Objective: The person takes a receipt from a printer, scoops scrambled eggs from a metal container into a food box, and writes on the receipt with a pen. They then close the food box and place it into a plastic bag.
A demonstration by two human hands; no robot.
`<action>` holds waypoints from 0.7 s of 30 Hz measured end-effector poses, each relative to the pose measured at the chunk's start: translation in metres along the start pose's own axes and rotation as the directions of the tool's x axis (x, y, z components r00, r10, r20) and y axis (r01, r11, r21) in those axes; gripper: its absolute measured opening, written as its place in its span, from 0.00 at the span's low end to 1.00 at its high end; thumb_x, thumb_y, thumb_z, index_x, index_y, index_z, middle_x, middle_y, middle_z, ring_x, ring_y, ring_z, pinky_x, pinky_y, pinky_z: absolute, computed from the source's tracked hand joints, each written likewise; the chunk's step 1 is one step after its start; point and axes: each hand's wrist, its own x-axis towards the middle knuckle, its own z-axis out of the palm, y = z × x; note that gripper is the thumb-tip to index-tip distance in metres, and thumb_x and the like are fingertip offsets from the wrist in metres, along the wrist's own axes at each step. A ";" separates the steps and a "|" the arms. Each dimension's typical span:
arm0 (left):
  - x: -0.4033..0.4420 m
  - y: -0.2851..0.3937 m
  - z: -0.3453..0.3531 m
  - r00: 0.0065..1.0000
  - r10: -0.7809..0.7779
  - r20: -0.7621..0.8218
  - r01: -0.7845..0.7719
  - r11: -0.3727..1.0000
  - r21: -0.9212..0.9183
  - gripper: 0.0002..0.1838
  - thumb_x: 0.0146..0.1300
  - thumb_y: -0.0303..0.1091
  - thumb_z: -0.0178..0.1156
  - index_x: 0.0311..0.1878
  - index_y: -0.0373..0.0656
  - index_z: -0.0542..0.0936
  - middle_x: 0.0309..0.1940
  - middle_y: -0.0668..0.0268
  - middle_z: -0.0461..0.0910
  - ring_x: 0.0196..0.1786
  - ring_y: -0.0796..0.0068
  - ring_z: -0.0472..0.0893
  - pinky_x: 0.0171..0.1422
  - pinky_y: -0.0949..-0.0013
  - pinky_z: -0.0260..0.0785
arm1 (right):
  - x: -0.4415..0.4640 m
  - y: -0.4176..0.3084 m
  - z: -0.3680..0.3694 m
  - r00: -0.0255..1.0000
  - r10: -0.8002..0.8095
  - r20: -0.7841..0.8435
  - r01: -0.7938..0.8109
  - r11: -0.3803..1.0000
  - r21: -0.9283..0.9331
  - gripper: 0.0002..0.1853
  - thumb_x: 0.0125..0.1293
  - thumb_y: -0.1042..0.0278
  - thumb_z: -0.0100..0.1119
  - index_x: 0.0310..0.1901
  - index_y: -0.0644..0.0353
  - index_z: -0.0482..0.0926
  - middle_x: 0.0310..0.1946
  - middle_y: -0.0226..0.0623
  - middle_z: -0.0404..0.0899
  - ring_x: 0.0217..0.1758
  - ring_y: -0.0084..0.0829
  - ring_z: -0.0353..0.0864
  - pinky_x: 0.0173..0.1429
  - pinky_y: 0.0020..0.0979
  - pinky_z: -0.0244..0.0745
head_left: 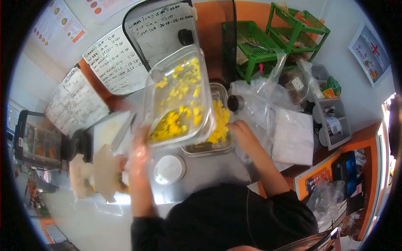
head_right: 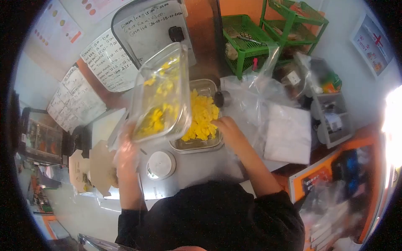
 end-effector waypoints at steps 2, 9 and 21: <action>-0.005 0.047 -0.065 0.927 -0.368 0.068 0.366 0.930 0.032 0.25 0.55 0.27 0.51 0.59 0.41 0.75 0.60 0.55 0.74 0.65 0.51 0.68 0.69 0.55 0.60 | 0.022 -0.002 0.001 0.989 0.028 0.148 -0.003 0.986 -0.167 0.18 0.54 0.80 0.52 0.48 0.56 0.77 0.43 0.38 0.74 0.54 0.40 0.70 0.56 0.39 0.63; -0.135 -0.013 -0.176 0.964 -0.225 -0.143 0.223 0.974 -0.033 0.26 0.73 0.46 0.40 0.60 0.35 0.73 0.60 0.52 0.73 0.67 0.53 0.66 0.72 0.55 0.55 | 0.091 -0.016 -0.011 0.861 0.038 0.507 0.191 0.900 -0.391 0.08 0.49 0.73 0.56 0.32 0.49 0.79 0.39 0.28 0.76 0.53 0.36 0.70 0.56 0.47 0.56; -0.314 -0.002 -0.262 0.028 -0.920 -0.391 0.640 0.317 -0.700 0.25 0.68 0.45 0.51 0.59 0.35 0.73 0.53 0.55 0.71 0.55 0.66 0.73 0.55 0.63 0.69 | 0.456 -0.086 -0.108 0.858 -0.513 0.018 0.346 0.551 -0.760 0.29 0.53 0.66 0.61 0.60 0.51 0.70 0.49 0.41 0.78 0.55 0.46 0.74 0.60 0.43 0.68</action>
